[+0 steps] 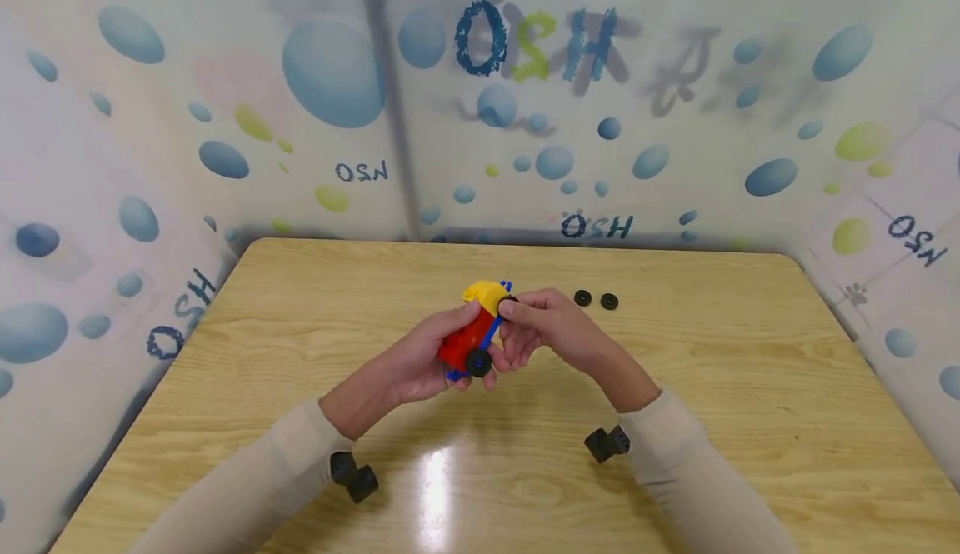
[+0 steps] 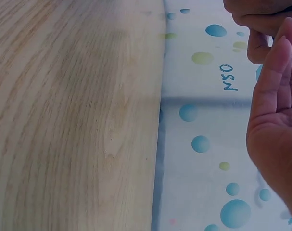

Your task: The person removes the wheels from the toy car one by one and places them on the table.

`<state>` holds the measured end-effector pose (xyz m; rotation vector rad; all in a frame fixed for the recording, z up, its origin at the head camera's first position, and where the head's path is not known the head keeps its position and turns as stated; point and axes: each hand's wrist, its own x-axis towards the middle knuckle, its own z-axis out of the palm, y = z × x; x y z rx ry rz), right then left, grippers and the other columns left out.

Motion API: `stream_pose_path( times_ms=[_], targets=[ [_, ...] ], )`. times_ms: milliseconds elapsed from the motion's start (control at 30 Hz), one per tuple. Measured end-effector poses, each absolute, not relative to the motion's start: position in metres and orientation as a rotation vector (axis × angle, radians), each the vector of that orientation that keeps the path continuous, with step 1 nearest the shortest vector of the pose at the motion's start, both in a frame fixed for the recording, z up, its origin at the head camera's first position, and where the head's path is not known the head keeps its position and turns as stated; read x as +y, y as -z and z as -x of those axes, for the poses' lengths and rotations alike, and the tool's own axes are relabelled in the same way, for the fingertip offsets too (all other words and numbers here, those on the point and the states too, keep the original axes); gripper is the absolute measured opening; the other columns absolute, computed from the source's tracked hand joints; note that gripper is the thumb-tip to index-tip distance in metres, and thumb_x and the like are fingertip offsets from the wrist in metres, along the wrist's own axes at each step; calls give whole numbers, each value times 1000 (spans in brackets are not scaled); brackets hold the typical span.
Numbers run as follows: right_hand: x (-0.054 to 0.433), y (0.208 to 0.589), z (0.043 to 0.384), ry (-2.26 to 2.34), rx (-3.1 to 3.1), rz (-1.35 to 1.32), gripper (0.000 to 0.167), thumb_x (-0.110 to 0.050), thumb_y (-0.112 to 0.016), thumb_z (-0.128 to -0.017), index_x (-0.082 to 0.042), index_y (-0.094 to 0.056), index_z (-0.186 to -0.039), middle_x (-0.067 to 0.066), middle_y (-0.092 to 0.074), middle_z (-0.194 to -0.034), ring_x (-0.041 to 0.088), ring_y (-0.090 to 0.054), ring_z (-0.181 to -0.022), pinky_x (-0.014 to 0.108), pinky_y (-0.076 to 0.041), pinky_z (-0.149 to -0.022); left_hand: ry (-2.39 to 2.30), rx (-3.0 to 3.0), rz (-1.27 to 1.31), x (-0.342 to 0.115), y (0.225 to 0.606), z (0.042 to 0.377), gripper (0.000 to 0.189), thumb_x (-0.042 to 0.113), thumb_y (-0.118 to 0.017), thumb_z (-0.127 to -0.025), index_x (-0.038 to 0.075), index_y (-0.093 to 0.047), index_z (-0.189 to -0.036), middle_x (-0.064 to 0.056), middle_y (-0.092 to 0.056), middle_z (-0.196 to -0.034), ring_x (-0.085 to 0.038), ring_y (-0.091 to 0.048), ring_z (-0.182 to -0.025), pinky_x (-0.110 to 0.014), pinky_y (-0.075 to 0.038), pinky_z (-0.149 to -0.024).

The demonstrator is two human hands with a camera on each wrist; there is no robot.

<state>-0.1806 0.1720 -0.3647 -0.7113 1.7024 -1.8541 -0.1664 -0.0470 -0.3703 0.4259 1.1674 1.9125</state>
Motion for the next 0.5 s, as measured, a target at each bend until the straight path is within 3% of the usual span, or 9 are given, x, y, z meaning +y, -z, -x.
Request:
stream_pose_path(
  times_ms=[267,500],
  targets=[
    [172,367,174,1888,1796,713,33,-21,-45,-104,-9,-65,-81,-3,-60,-65,13,-59,-53,29,-54,-56,-1907,1215,-440,-46,370,168,43,42,-46,-101,9,-41,-130,-8,-70,-88,-22,-71,-79,-21,-51,-52],
    [170,373,174,1921,1739,709,31,-19,-45,-104,-11,-67,-84,-4,-65,-71,11,-61,-56,29,-55,-58,-1896,1187,-448,-49,374,167,38,42,-41,-103,9,-44,-122,-5,-70,-83,-21,-71,-77,-19,-49,-49]
  ],
)
